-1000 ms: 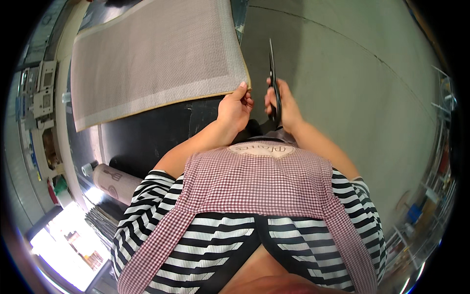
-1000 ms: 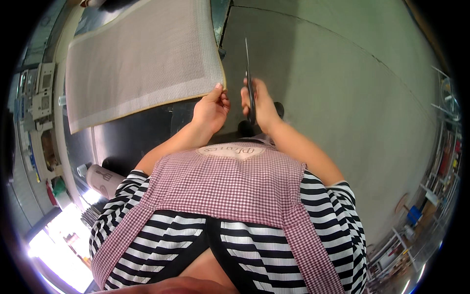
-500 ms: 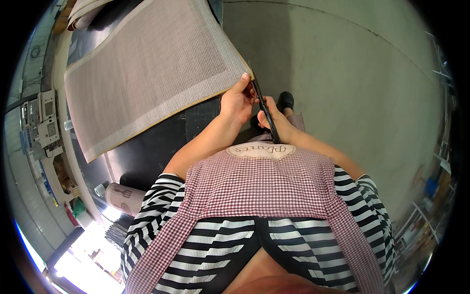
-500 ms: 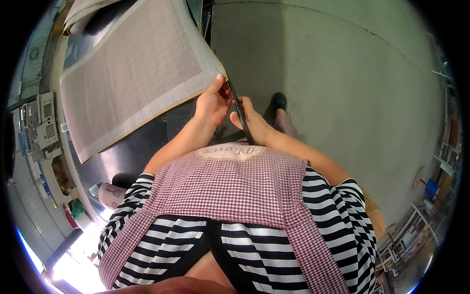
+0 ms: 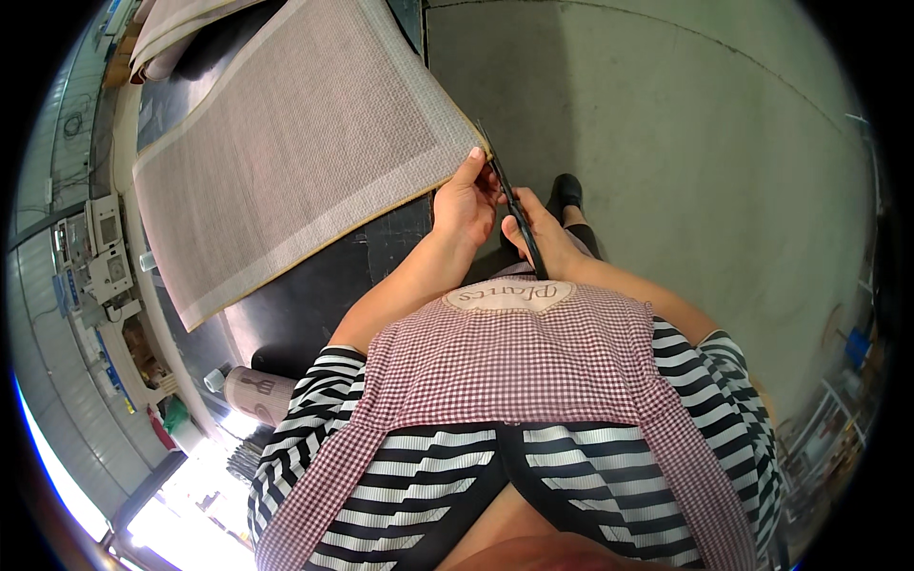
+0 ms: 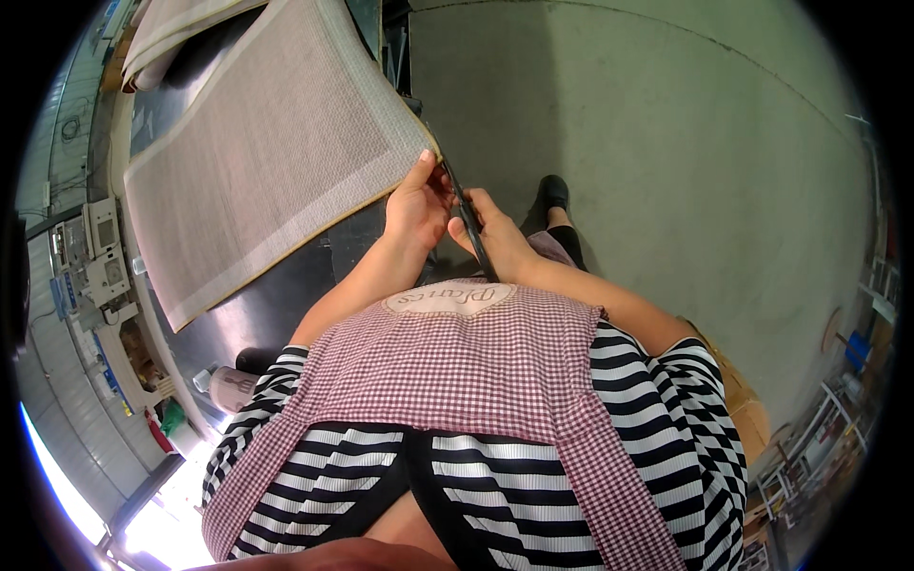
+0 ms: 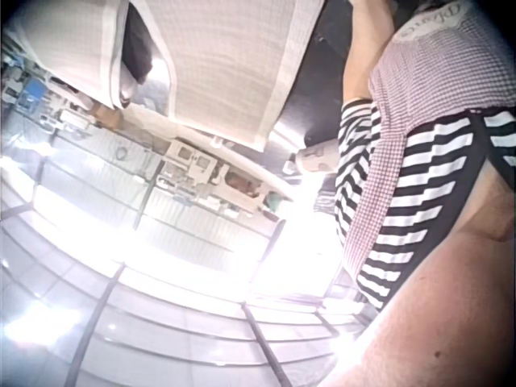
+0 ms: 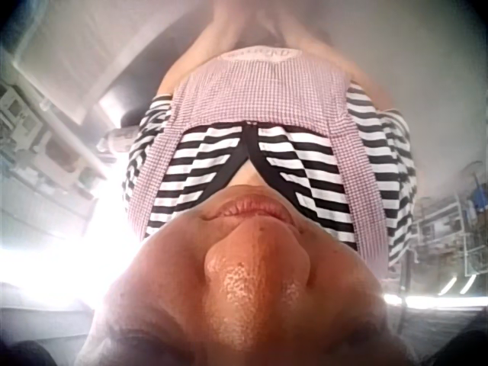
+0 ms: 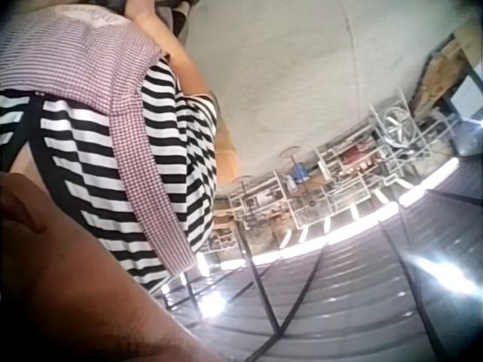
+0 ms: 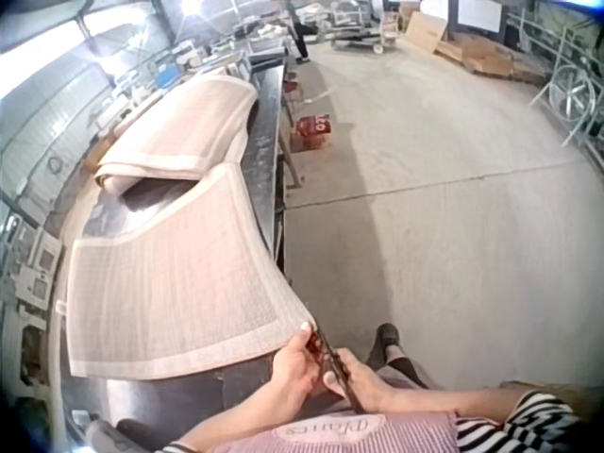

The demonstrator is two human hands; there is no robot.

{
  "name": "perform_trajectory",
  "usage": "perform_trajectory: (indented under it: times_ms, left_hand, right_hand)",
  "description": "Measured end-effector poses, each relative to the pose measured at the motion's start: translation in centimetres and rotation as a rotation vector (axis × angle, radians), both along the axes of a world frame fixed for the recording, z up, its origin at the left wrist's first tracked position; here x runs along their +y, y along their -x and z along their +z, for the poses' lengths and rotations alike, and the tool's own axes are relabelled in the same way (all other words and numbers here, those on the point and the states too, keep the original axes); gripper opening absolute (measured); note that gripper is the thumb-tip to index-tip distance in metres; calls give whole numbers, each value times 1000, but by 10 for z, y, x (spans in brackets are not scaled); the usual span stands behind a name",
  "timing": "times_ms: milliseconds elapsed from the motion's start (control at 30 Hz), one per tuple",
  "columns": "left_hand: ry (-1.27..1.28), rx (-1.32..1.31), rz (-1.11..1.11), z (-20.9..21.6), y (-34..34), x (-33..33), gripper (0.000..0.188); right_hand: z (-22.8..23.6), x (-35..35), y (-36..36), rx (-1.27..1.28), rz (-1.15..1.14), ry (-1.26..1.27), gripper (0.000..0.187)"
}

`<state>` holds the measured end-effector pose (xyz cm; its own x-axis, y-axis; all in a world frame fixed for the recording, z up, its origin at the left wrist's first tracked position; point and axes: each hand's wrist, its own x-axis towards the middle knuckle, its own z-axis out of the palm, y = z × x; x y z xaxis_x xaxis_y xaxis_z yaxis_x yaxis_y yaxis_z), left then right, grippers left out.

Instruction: The person trims excess material and threads from the edges of cushion covers using a pair of large shears, handling the covers one at a time on a work table.

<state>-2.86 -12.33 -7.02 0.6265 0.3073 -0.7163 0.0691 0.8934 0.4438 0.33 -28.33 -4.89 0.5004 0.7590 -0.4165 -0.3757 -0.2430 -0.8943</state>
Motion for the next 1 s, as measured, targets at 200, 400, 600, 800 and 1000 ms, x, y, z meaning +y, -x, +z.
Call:
perform_trajectory:
  times_ms: [200,400,600,800,1000]
  left_hand:
    - [-33,42,61,1,-4,-2,17]
    - [15,-47,31,3,-4,1,16]
    - [12,-35,-72,9,-2,3,24]
    - [40,21,8,14,-5,0,17]
    - [4,37,2,16,-6,-2,15]
  right_hand:
    - [8,-10,-9,135,78,70,56]
    - [-1,-13,-12,288,49,-168,63]
    - [-6,-6,-11,97,91,-77,61]
    - [-3,1,-16,84,65,-92,58]
    - [-7,4,-14,86,21,-99,57]
